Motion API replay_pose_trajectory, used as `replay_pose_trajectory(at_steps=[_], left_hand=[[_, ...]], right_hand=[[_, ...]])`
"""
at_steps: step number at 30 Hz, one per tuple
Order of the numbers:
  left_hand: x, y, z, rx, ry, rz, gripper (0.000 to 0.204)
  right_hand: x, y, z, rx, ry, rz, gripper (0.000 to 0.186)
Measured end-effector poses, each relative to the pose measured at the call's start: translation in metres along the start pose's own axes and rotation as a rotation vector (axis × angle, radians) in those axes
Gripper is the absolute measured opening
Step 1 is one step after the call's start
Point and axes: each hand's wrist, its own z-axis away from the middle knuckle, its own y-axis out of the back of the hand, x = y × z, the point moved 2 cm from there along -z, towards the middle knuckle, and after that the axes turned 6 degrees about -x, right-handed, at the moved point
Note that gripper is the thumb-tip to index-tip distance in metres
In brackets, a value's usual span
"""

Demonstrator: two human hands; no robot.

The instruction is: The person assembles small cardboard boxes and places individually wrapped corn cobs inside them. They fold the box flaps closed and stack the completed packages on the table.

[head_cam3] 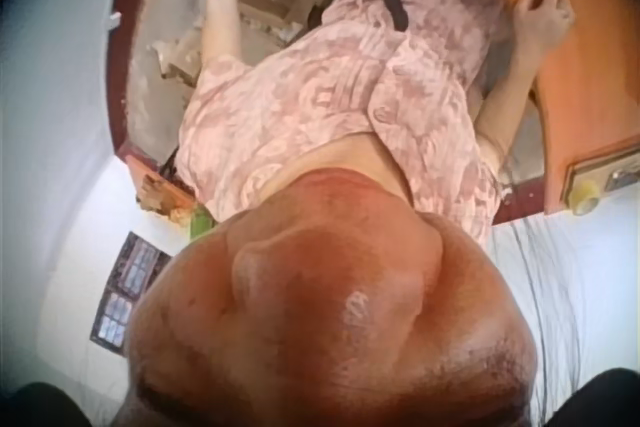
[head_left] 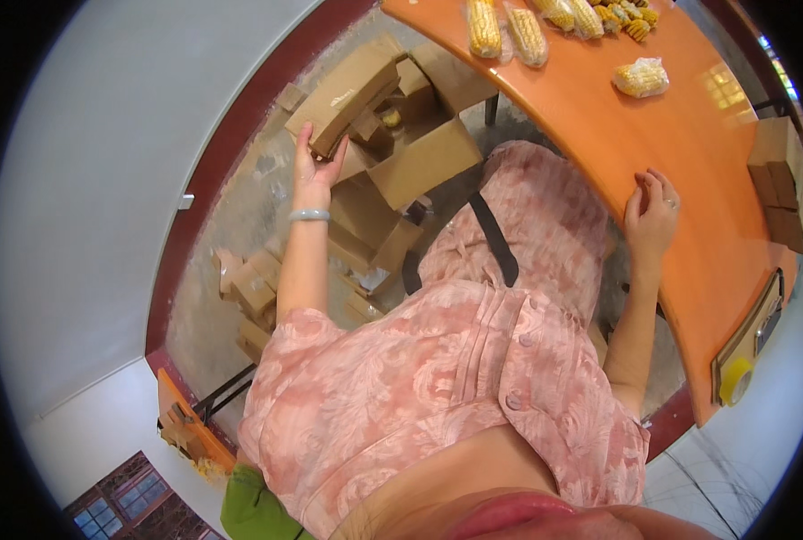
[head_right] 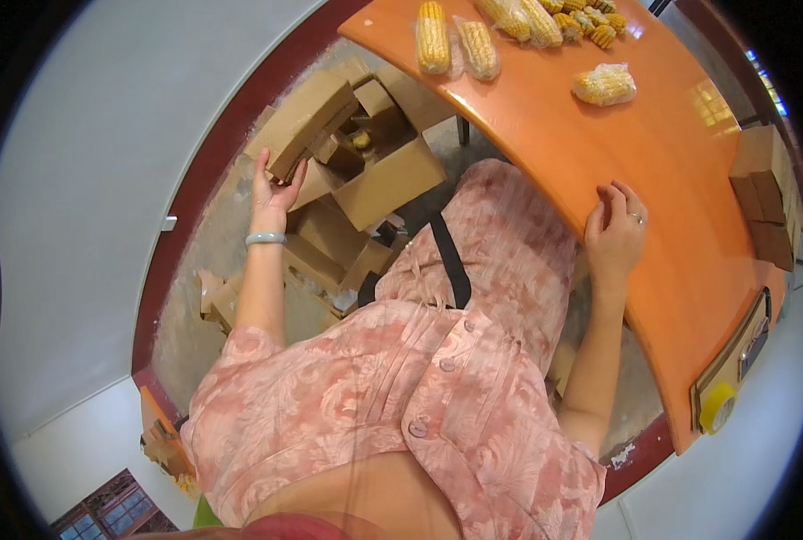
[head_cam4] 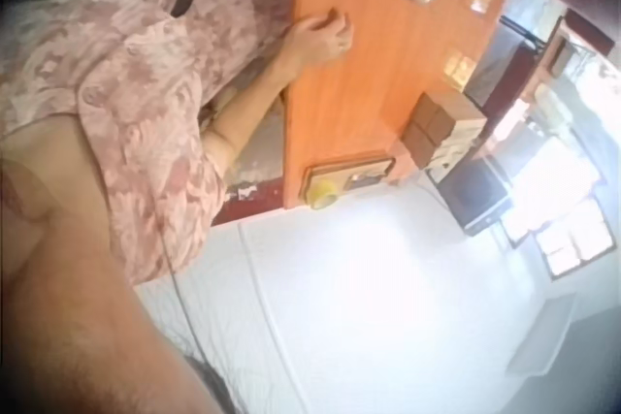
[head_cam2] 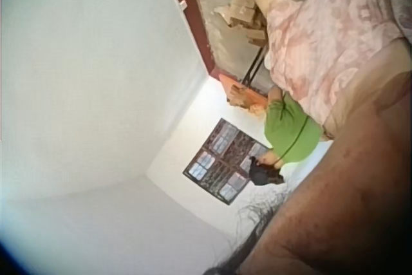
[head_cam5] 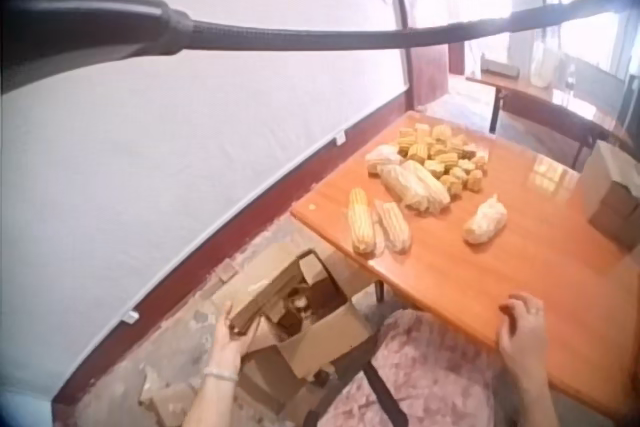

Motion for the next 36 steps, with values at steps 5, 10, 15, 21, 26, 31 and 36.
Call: replay_pose_trajectory(at_steps=[5, 10, 15, 21, 26, 31, 36], left_hand=[[-0.007, -0.074, 0.021, -0.200, 0.063, 0.199, 0.061], [-0.030, -0.161, 0.044, -0.461, 0.046, 0.083, 0.053], [-0.096, -0.246, 0.057, -0.583, 0.059, -0.018, 0.052], [-0.163, -0.309, 0.073, -0.701, 0.063, -0.142, 0.048], [-0.196, -0.336, 0.064, -0.794, 0.030, -0.294, 0.046], [-0.209, -0.351, 0.036, -0.849, -0.234, -0.521, 0.071], [-0.231, -0.364, -0.004, -0.885, -0.541, -0.659, 0.082]], right_hand=[[0.005, -0.001, 0.005, 0.004, -0.027, -0.017, 0.019], [0.000, 0.008, -0.005, -0.034, -0.049, -0.168, 0.021], [-0.050, 0.017, -0.070, -0.216, -0.150, -0.855, 0.029], [-0.096, -0.022, -0.175, -0.356, -0.321, -1.692, 0.047], [-0.080, -0.075, -0.219, -0.341, -0.516, -1.866, 0.029], [-0.050, -0.072, -0.248, -0.317, -0.497, -1.562, 0.012], [-0.001, -0.068, -0.271, -0.274, -0.499, -1.774, 0.033]])
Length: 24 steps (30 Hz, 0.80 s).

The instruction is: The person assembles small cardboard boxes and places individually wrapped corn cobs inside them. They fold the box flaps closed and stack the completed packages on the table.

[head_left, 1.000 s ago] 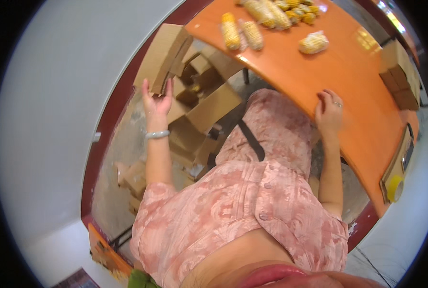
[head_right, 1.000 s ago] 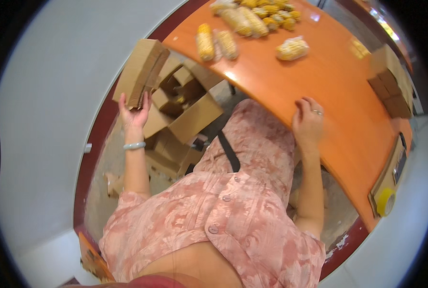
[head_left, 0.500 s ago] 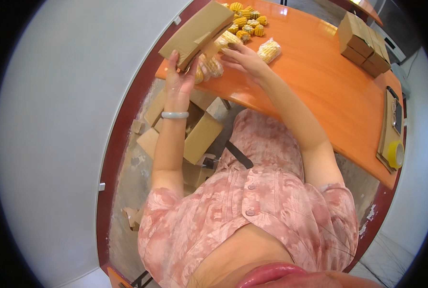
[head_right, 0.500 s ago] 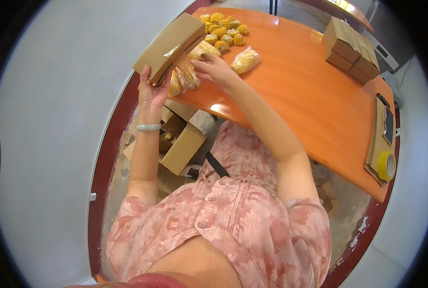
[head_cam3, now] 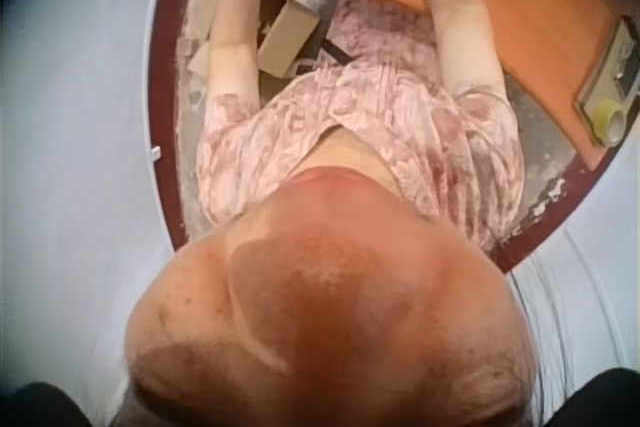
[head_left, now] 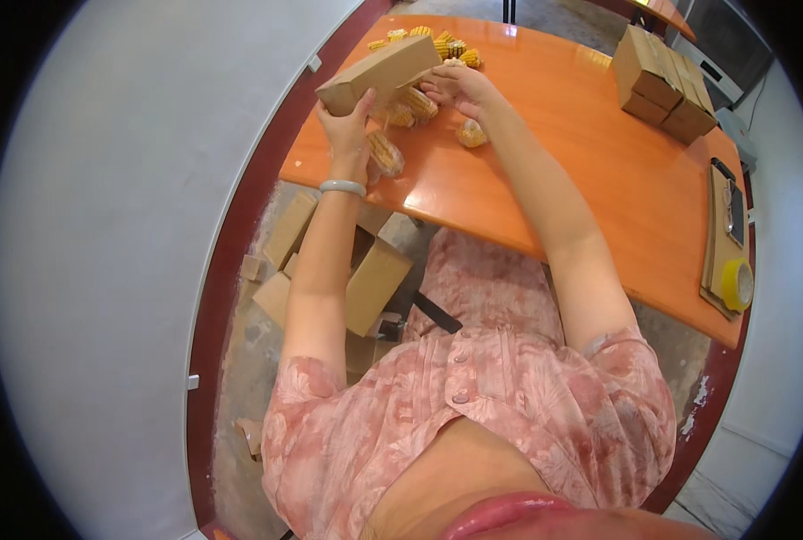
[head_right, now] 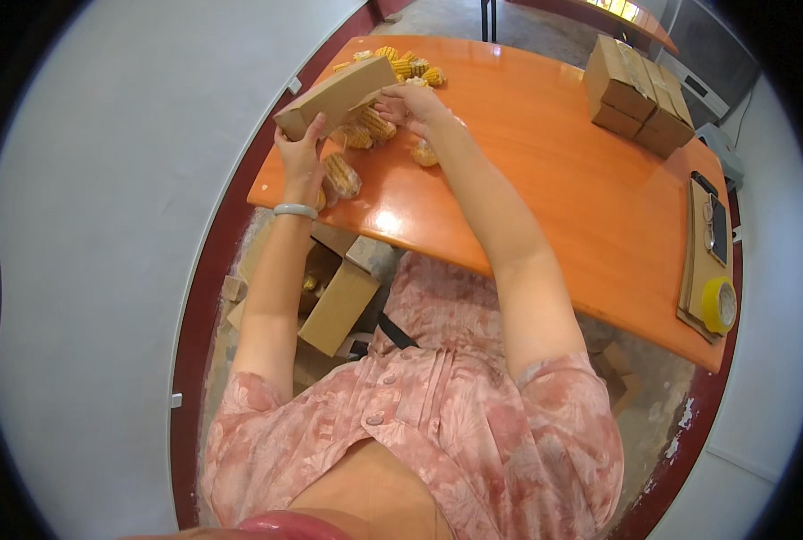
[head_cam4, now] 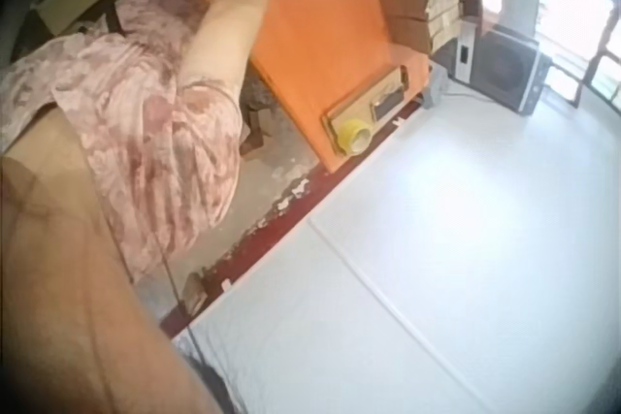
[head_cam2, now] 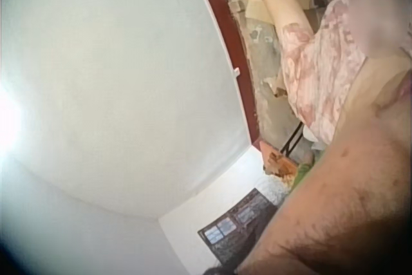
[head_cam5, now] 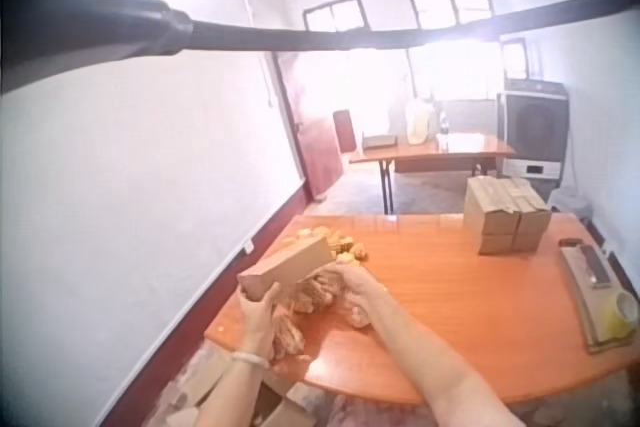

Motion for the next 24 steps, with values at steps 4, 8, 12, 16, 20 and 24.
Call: replay_pose_trajectory(at_steps=[4, 8, 12, 16, 20, 24], left_hand=[[-0.011, -0.015, -0.003, 0.059, 0.165, 0.161, 0.087], [-0.006, -0.026, 0.011, 0.016, 0.150, 0.092, 0.094], [-0.017, -0.017, 0.001, -0.113, -0.071, -0.253, 0.092], [0.009, -0.026, 0.012, -0.174, 0.187, -0.229, 0.097], [0.004, -0.023, 0.004, -0.236, 0.313, -0.194, 0.093], [-0.009, -0.024, 0.002, -0.233, 0.230, -0.048, 0.085]], right_hand=[[-0.001, 0.004, 0.000, 0.016, -0.110, -0.170, 0.040], [0.007, -0.020, 0.002, 0.031, -0.048, -0.300, 0.036], [0.003, -0.004, -0.017, -0.072, -0.079, -0.093, 0.030], [0.000, -0.003, -0.012, 0.017, -0.029, -0.065, 0.013], [0.010, 0.002, -0.014, 0.029, 0.160, -0.357, 0.015], [0.015, -0.011, -0.009, -0.015, 0.224, -0.590, 0.023]])
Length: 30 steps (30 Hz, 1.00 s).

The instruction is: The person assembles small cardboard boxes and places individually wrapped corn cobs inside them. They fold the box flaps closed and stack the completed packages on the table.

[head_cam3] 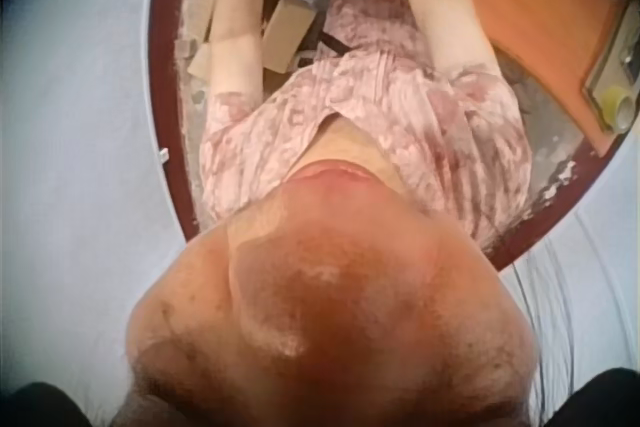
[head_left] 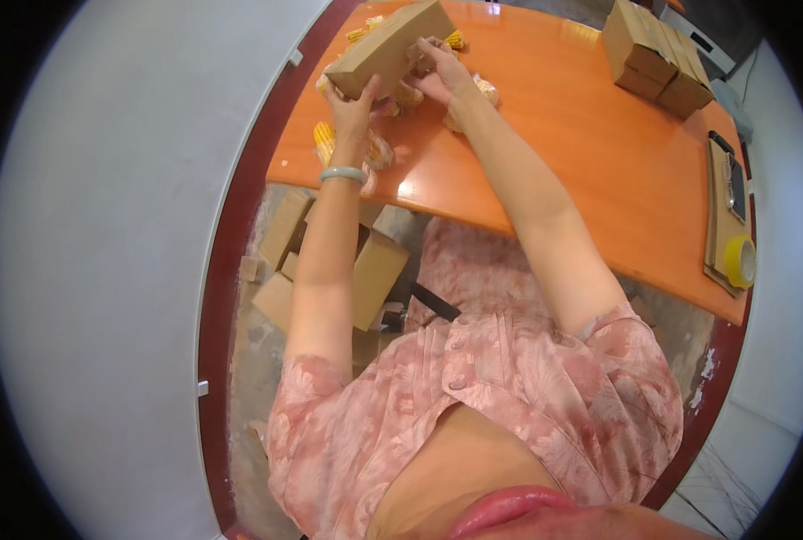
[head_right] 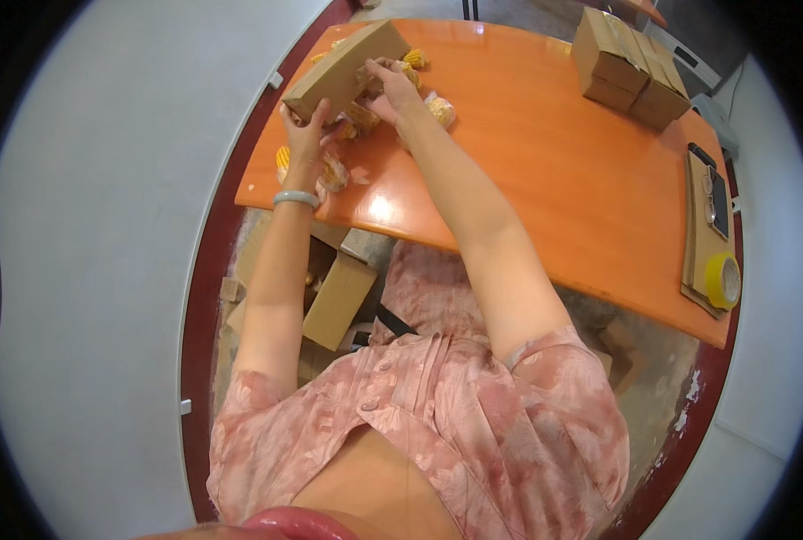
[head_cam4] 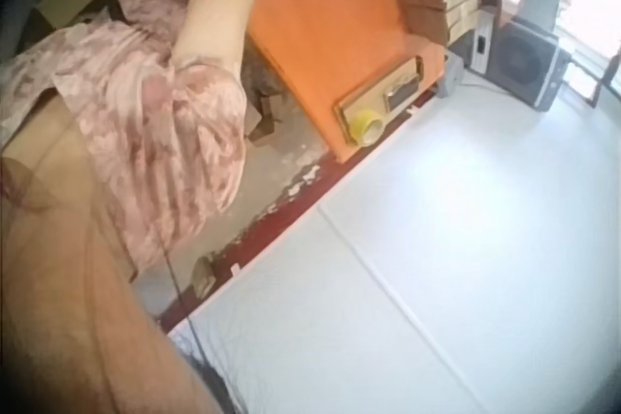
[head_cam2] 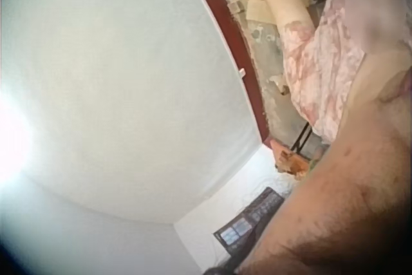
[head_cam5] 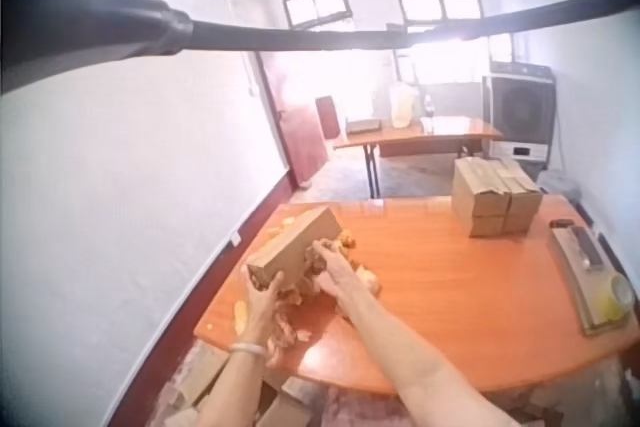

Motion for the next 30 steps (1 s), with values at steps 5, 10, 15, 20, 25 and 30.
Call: replay_pose_trajectory(at_steps=[5, 10, 15, 20, 25, 30], left_hand=[[0.002, -0.023, -0.005, 0.039, -0.003, 0.147, 0.081], [-0.009, -0.014, -0.013, 0.019, 0.016, 0.303, 0.083], [-0.018, -0.003, -0.023, -0.014, -0.105, 0.151, 0.087], [-0.028, 0.012, -0.033, -0.034, -0.196, -0.010, 0.099], [-0.035, 0.027, -0.042, -0.046, -0.179, -0.230, 0.102], [-0.022, 0.012, -0.030, -0.005, -0.261, -0.188, 0.117]], right_hand=[[-0.004, 0.011, -0.007, -0.067, 0.004, -0.148, 0.037], [-0.016, 0.004, 0.002, -0.239, -0.068, -0.065, 0.034], [-0.021, 0.007, -0.003, -0.047, -0.052, 0.218, 0.039], [-0.023, 0.007, 0.003, 0.097, -0.107, 0.350, 0.040], [-0.032, 0.009, 0.012, 0.113, -0.195, 0.470, 0.039], [-0.045, 0.010, 0.013, 0.155, -0.210, 0.570, 0.037]])
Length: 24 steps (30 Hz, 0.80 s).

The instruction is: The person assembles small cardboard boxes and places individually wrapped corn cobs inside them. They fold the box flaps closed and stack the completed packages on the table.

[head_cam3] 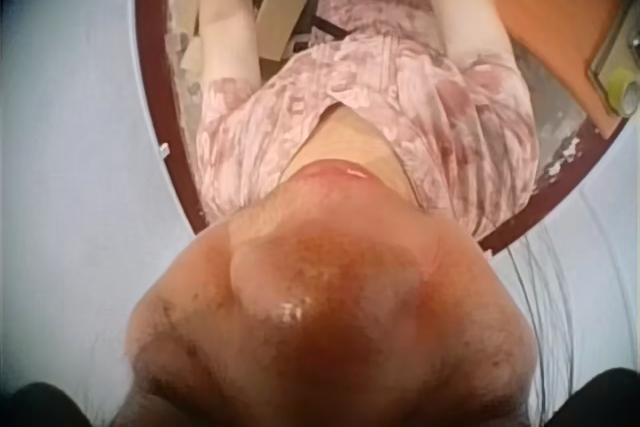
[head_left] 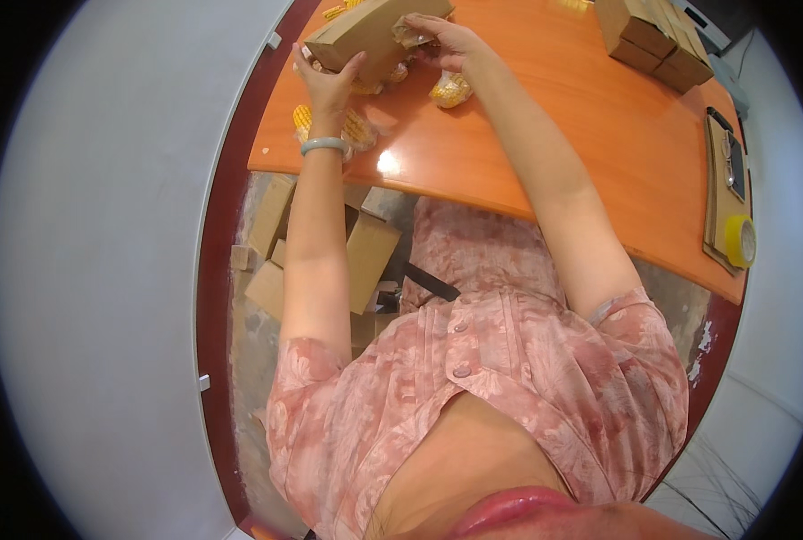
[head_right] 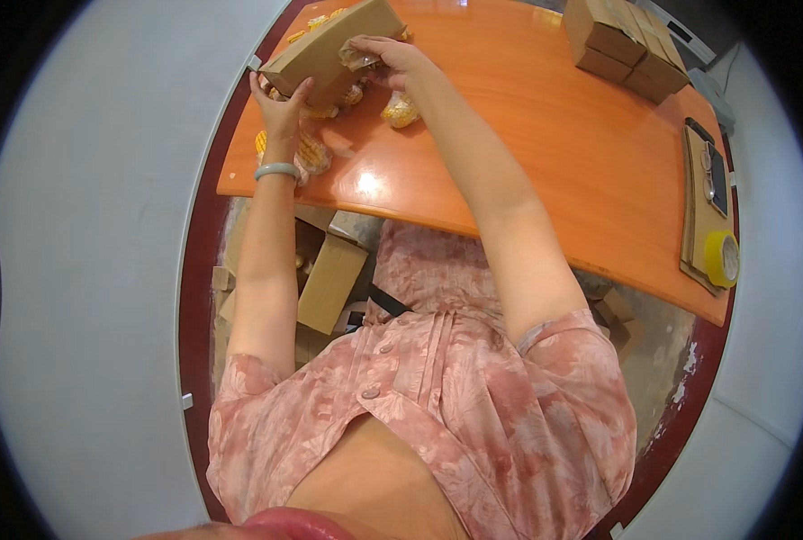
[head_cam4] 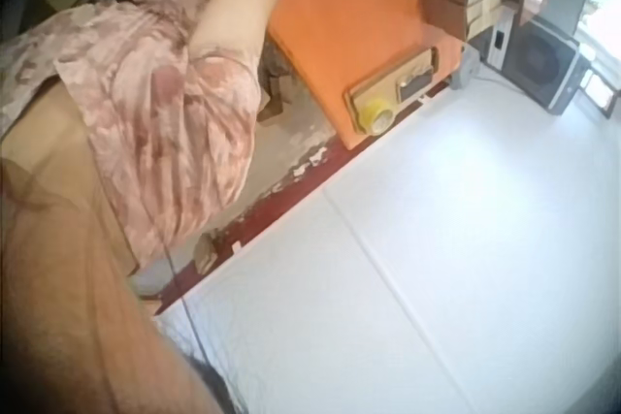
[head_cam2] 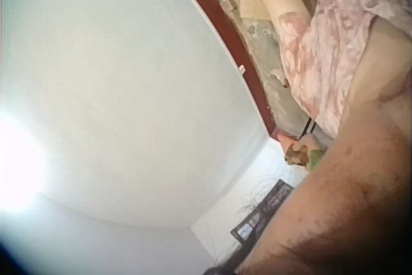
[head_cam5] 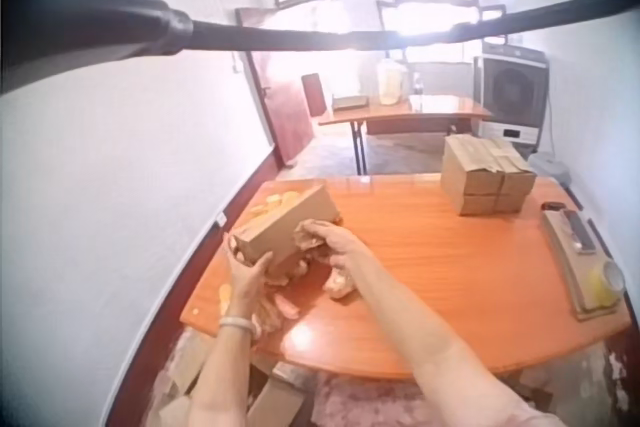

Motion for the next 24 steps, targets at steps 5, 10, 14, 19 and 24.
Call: replay_pose_trajectory(at_steps=[5, 10, 14, 19, 24], left_hand=[[0.001, 0.020, -0.012, 0.067, -0.126, -0.523, 0.131], [0.011, 0.012, -0.005, 0.017, -0.169, -0.743, 0.132], [0.014, 0.018, 0.004, -0.075, -0.308, -0.755, 0.127], [0.033, 0.012, 0.009, -0.106, -0.374, -0.803, 0.122], [0.038, 0.014, 0.011, -0.071, -0.304, -0.580, 0.119]], right_hand=[[0.002, 0.006, -0.010, 0.017, 0.063, -0.010, 0.028], [0.006, 0.012, -0.035, 0.216, 0.197, 0.124, 0.020], [0.021, 0.023, -0.038, 0.230, 0.240, 0.430, 0.020], [0.030, 0.021, -0.037, 0.448, 0.347, 0.520, 0.020], [0.015, 0.011, -0.033, 0.406, 0.529, 0.381, 0.020]])
